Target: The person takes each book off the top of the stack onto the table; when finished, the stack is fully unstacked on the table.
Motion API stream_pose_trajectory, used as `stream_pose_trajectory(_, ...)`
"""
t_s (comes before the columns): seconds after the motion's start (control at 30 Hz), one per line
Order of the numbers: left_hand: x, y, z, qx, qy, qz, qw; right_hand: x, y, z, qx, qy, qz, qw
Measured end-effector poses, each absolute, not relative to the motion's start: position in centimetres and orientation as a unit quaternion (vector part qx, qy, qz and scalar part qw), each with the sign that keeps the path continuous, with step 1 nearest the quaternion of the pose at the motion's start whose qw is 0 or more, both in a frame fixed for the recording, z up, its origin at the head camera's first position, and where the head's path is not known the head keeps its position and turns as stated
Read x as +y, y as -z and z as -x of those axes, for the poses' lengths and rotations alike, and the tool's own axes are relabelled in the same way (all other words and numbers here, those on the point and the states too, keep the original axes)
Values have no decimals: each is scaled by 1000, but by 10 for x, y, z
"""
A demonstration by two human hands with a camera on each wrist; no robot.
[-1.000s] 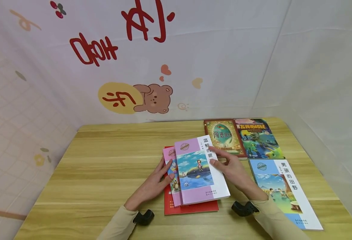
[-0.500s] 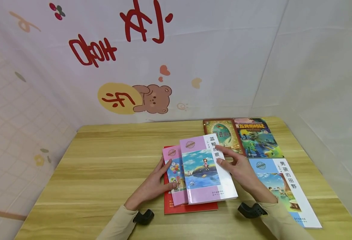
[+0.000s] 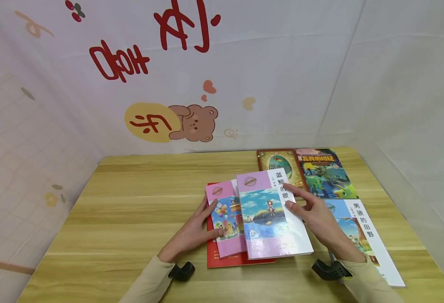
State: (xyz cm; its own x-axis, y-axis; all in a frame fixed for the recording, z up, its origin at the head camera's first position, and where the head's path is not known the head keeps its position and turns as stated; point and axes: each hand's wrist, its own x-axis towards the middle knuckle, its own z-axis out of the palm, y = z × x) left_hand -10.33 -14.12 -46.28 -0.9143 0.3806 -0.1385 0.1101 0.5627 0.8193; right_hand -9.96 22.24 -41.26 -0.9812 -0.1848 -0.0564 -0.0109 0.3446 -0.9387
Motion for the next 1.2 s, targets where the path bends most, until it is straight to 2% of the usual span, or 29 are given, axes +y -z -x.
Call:
stream_pose_trajectory(0.43,-141,464,106,873,-443,-135,154,245,409,87,830,552,51,52)
stream_pose_trajectory(0.7,-139,462,106,871,-446,-127,160,258,404,80,836,543,17,79)
stream_pose_trajectory(1.2,-138,459,106,871,-446,-120,169,279,409,70,833,547,9,82)
